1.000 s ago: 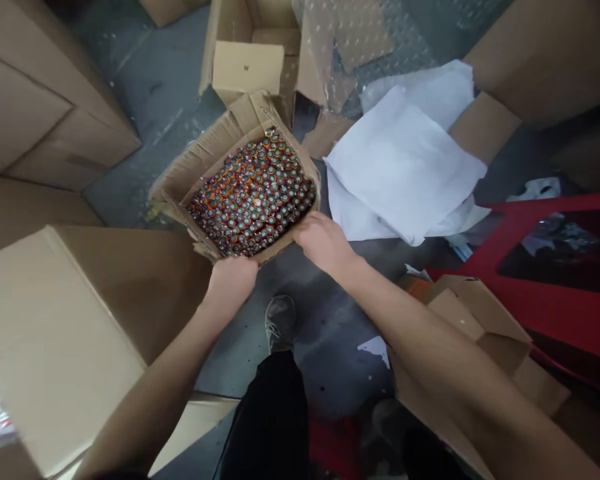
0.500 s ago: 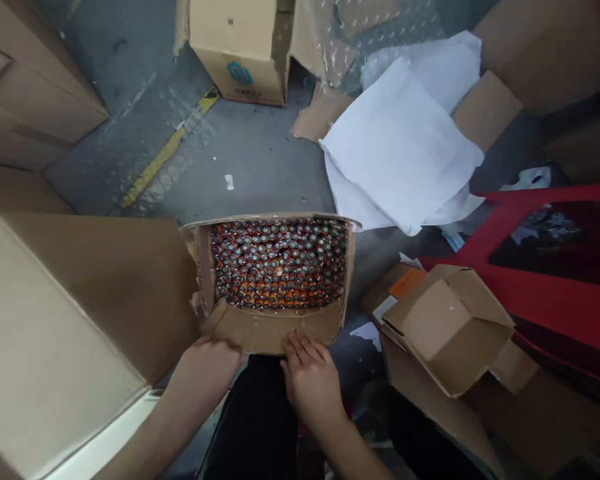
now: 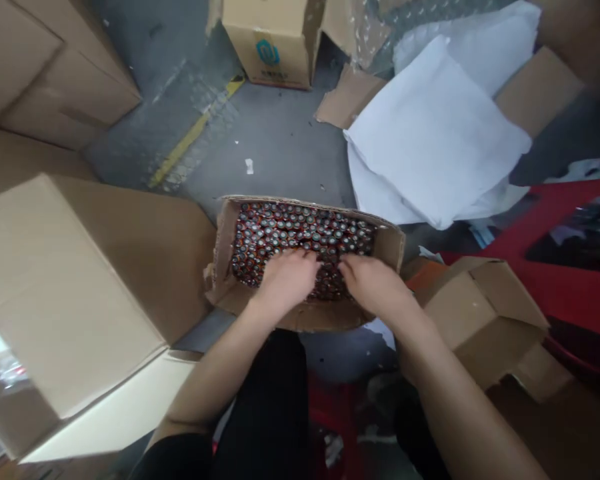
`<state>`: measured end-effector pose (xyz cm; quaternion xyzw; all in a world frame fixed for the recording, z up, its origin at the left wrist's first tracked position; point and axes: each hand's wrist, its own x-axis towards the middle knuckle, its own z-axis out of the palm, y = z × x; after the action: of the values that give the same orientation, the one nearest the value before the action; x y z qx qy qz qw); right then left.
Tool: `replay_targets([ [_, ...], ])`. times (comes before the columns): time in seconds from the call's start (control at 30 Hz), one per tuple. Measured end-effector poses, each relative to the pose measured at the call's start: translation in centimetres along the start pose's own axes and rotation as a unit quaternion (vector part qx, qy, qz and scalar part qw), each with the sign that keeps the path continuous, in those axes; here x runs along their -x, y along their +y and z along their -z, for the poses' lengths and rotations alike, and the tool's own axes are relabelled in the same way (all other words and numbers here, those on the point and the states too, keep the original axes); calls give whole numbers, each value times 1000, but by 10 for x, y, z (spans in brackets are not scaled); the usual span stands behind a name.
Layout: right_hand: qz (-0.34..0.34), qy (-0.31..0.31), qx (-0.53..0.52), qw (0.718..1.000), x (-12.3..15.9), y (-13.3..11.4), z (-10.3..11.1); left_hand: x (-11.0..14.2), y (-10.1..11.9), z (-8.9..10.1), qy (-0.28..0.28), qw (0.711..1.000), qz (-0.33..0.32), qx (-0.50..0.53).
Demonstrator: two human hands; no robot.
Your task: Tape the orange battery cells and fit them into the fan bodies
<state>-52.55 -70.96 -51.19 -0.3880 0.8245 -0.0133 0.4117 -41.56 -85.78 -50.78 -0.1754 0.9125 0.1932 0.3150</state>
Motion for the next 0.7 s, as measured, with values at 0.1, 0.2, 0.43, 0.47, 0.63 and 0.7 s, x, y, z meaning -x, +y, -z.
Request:
replay_targets([
  [0.1, 1, 69, -32, 997, -1, 18, -5, -32, -23, 3, -13, 1000, 27, 0],
  [0.2, 56, 114, -14, 992, 0, 12, -16, -69, -31, 3, 28, 999, 23, 30],
  [0.43, -18, 54, 74, 996, -67, -3, 10, -87, -12, -22, 143, 989, 24, 20],
  [0.47, -23, 35, 83, 996, -76, -3, 14, -84, -14, -28, 149, 988, 30, 27],
  [0.63, -30, 1, 122, 992, -90, 1, 20, -78, -34, -49, 184, 981, 14, 63],
  [0.7, -31, -6, 126, 992, -88, 3, 21, -78, -39, -52, 192, 978, 1, 79],
])
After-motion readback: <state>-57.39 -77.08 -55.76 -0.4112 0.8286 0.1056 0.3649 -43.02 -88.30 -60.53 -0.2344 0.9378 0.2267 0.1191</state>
